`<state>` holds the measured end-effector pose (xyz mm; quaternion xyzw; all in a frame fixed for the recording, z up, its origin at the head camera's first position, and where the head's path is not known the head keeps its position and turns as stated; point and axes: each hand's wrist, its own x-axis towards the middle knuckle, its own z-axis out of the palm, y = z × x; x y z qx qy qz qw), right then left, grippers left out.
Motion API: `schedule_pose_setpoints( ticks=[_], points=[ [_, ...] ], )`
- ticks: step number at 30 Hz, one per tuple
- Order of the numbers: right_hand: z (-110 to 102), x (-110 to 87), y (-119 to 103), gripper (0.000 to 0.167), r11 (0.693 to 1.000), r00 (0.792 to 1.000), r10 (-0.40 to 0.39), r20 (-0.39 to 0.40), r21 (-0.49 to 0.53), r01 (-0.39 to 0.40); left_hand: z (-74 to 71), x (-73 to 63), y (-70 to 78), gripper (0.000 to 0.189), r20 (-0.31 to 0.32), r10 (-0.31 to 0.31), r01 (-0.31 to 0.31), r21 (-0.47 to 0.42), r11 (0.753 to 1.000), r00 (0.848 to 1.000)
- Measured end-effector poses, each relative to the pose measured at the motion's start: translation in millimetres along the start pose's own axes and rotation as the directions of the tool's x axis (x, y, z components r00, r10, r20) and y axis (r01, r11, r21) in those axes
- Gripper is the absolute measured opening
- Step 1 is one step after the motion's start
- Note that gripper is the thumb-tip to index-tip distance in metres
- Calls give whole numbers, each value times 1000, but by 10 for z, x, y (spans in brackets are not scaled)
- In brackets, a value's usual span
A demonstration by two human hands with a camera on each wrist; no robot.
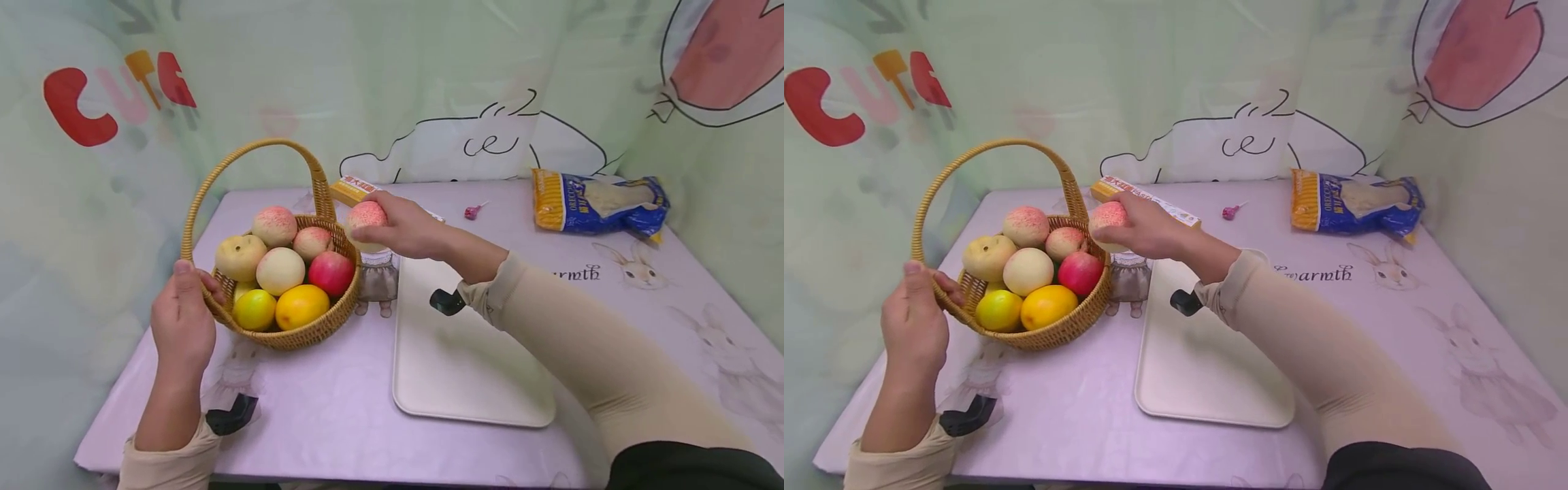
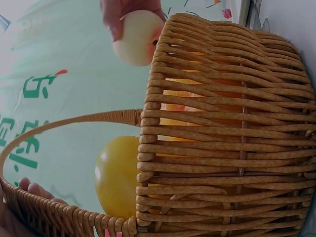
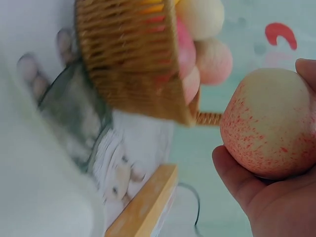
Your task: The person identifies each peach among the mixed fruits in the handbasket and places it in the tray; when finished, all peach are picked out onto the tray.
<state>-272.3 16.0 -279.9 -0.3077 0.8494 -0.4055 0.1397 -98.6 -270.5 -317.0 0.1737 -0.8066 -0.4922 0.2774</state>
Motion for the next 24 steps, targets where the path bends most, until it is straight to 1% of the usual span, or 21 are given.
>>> schedule_pose_setpoints(
  ticks=[5,9,15,17,24],
  points=[
    [-73,-80,193,58,998,998,62,-21,-15,-62,-16,-1,-4,49,-3,-16,16,5,1000,1000],
    [-105,-132,354,59,995,996,90,-28,-40,-91,-18,-5,-10,50,-7,-12,12,1,1000,1000],
    [-131,-170,577,64,987,989,143,-29,-76,-145,7,-7,-5,49,-15,37,-37,-15,999,999],
    [-137,-178,637,66,983,986,162,-29,-84,-164,16,-7,-4,49,-15,44,-44,-17,999,999],
    [-137,-180,768,68,973,980,198,-21,-118,-199,21,-4,-1,49,-13,33,-34,-21,999,999]
  ],
)
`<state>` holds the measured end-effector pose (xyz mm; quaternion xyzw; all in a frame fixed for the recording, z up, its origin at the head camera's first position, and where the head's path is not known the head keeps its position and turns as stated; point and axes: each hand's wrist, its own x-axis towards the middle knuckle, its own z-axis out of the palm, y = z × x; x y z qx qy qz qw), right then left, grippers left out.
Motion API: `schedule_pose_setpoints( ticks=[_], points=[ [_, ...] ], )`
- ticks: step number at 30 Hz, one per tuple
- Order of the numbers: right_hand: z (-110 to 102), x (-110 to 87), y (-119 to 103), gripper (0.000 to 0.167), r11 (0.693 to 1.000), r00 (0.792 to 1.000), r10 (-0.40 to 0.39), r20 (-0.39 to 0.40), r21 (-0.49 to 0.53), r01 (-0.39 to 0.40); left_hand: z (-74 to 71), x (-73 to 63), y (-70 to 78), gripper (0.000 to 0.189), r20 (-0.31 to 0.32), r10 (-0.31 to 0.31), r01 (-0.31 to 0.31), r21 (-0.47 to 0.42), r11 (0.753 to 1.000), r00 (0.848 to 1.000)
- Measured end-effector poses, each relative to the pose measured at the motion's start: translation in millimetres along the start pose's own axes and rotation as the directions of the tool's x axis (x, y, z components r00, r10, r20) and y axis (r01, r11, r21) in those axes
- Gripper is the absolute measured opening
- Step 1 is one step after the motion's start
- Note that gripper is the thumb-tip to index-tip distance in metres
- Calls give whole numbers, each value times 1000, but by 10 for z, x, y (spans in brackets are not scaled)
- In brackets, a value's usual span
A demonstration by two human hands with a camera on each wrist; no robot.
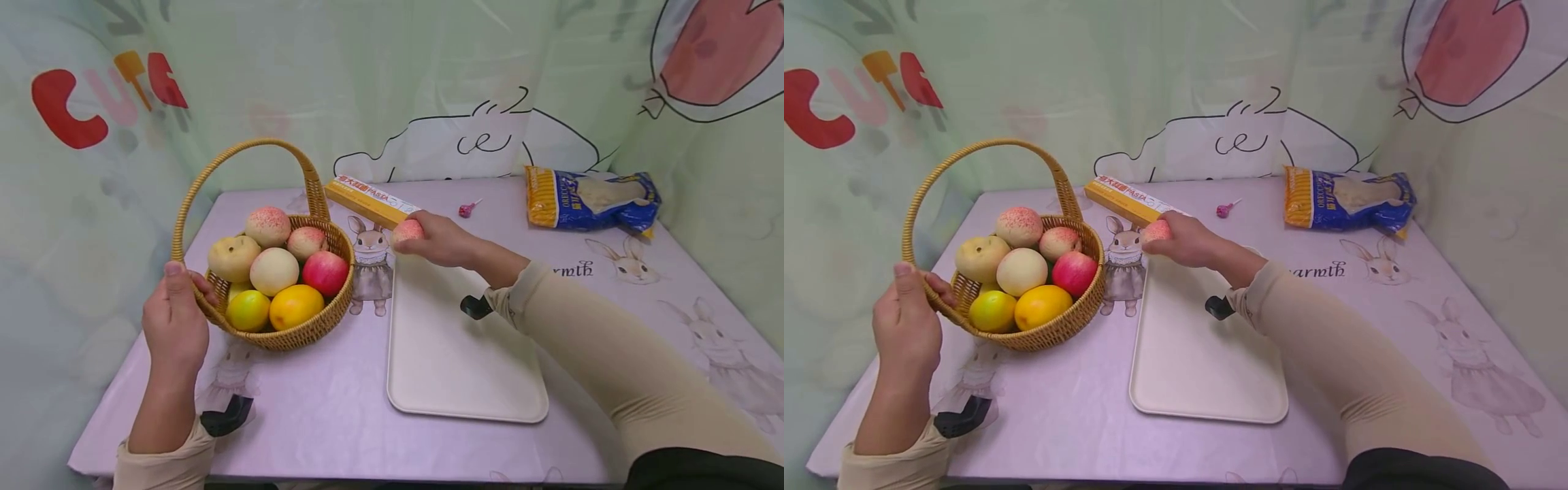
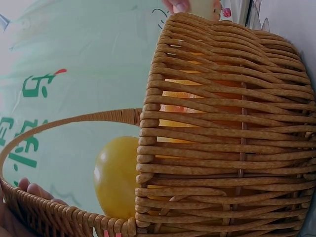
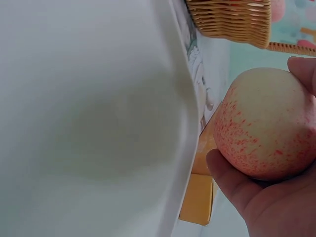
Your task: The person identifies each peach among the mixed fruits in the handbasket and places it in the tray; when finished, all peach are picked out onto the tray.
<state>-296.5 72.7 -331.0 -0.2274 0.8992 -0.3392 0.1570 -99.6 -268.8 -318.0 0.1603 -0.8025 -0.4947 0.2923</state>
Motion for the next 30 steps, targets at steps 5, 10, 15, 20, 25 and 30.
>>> schedule_pose_setpoints(
  ticks=[5,10,15,20,25,30],
  points=[
    [41,28,85,68,999,1000,14,13,-42,-13,5,5,-1,48,3,8,-8,-12,1000,1000],
    [90,54,134,66,997,999,27,29,-71,-25,5,3,1,48,2,-2,2,-10,1000,1000],
    [124,64,168,65,996,999,18,44,-84,-14,5,2,1,47,-1,9,-9,-7,1000,1000],
    [132,73,187,68,995,998,17,59,-101,-11,8,7,-5,48,-5,22,-22,-7,1000,1000],
    [127,75,174,69,992,998,-1,64,-123,9,14,11,-8,48,-6,33,-33,-10,999,999],
    [137,86,172,69,990,998,-16,55,-142,24,13,6,-4,47,-8,45,-45,-32,998,999]
  ],
)
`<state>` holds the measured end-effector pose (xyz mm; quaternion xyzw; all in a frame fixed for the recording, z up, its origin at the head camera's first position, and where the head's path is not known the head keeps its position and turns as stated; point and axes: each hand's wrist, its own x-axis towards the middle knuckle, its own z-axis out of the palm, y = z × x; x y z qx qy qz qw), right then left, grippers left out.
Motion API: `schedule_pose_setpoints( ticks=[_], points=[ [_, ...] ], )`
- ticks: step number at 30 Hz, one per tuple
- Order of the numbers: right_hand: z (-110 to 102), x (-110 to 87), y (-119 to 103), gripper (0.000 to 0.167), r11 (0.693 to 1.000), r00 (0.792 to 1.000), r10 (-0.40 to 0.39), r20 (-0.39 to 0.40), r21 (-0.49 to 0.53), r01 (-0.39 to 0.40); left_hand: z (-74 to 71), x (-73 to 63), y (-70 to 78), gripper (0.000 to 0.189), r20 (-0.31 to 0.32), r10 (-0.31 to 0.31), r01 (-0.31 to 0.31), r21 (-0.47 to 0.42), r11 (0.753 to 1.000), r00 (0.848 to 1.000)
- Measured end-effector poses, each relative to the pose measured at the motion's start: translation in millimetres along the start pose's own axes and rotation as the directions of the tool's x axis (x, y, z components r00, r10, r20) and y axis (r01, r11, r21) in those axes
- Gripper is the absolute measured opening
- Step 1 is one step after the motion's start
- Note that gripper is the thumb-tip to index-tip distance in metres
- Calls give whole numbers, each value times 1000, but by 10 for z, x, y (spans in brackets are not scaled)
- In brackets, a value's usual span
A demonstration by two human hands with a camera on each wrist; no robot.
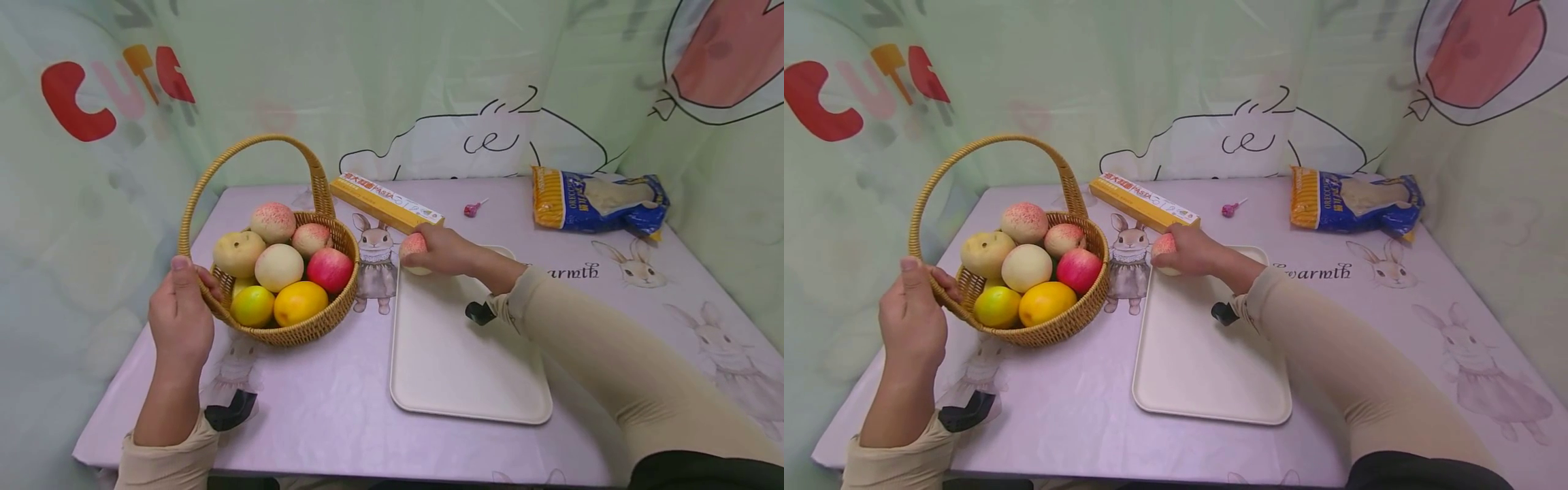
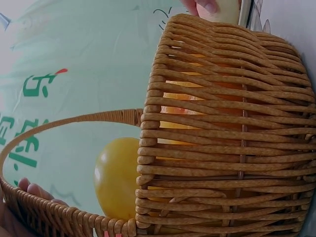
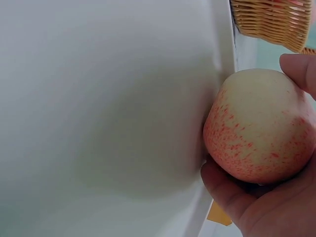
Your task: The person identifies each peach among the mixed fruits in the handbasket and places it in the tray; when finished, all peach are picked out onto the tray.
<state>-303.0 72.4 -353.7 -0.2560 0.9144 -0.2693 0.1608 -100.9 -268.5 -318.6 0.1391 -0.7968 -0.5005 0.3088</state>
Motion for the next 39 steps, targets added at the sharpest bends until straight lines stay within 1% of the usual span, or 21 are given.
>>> schedule_pose_setpoints(
  ticks=[8,13,20,25,30,33,39],
  points=[
    [13,2,-10,74,999,1000,29,8,23,-30,-1,-3,-8,48,7,5,-5,-7,1000,1000],
    [7,-8,-42,79,999,999,33,9,18,-33,-8,2,-17,47,11,-7,7,1,1000,1000],
    [7,0,-72,78,999,999,32,12,19,-32,-7,-4,1,48,15,-19,19,5,1000,1000],
    [-16,-9,-80,72,1000,1000,10,2,12,-10,-12,-13,6,48,18,-23,23,7,1000,1000],
    [-65,-32,-134,72,1000,1000,-18,-15,3,18,-18,-14,4,48,20,-26,26,12,1000,999],
    [-89,-44,-195,74,999,1000,-26,-10,18,27,-20,-11,3,48,19,-27,27,10,1000,999],
    [-136,-85,-361,70,997,999,-50,-7,64,50,-16,2,-6,49,17,-20,20,9,1000,1000]
  ],
)
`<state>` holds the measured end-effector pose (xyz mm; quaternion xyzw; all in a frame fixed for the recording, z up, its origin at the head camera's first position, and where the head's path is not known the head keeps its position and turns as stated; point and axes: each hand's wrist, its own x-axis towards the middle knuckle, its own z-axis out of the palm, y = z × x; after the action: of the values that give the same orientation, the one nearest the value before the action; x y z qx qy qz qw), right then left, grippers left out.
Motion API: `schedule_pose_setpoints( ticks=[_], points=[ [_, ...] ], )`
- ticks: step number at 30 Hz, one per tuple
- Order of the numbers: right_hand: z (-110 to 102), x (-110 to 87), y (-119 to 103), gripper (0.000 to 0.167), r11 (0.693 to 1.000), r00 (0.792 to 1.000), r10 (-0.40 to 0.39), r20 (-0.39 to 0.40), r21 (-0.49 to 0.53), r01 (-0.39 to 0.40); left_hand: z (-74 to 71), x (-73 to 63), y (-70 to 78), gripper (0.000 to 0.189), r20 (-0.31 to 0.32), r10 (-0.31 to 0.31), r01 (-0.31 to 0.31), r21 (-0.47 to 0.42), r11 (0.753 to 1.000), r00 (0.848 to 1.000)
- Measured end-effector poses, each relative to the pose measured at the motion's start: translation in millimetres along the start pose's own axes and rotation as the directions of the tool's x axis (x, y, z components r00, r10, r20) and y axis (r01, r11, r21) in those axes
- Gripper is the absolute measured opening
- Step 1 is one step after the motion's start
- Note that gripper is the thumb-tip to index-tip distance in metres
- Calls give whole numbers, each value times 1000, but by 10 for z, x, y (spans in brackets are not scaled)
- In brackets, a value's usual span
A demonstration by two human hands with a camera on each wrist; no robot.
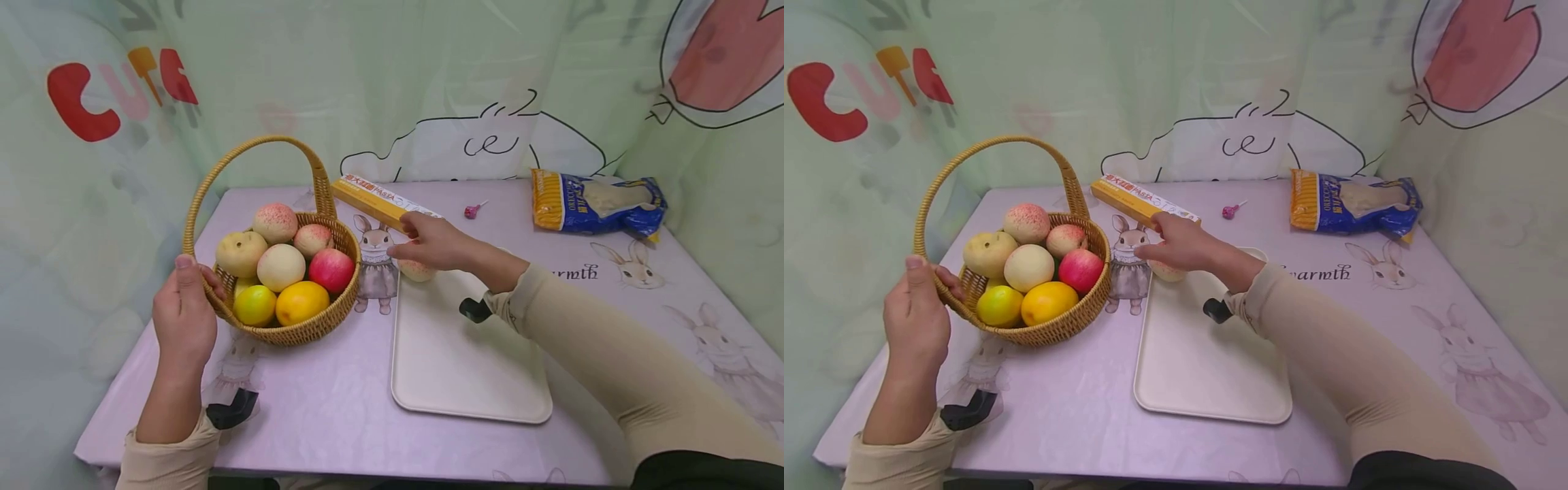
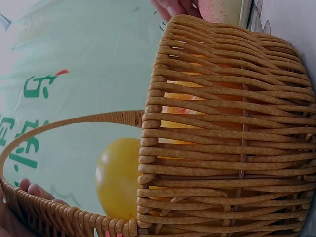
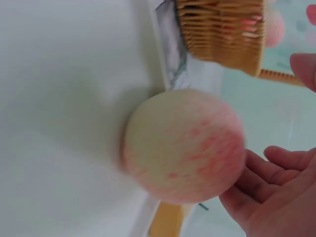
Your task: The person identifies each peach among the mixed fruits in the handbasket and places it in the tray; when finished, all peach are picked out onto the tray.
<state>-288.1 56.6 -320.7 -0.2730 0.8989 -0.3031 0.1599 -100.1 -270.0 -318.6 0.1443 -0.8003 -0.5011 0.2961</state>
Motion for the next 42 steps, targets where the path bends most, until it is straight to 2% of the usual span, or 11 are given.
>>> schedule_pose_setpoints(
  ticks=[9,17,24,31,36,42],
  points=[
    [-63,-57,-255,79,999,999,-41,-14,10,41,2,-6,4,50,-5,5,-5,6,1000,1000],
    [-95,-38,-434,80,996,996,-82,-22,14,83,-4,-9,6,50,-2,12,-12,-2,1000,1000],
    [-95,18,-575,73,991,991,-133,-21,-4,133,1,-1,9,52,-4,5,-5,7,1000,1000],
    [-55,93,-818,62,983,983,-184,-7,-7,184,-6,11,-10,51,1,14,-14,9,1000,1000],
    [-19,156,-987,63,974,974,-226,31,-15,227,-10,7,-12,51,1,21,-21,9,1000,1000],
    [14,226,-1146,63,960,962,-268,59,-73,272,-7,11,9,52,9,2,-2,11,1000,1000]
  ],
)
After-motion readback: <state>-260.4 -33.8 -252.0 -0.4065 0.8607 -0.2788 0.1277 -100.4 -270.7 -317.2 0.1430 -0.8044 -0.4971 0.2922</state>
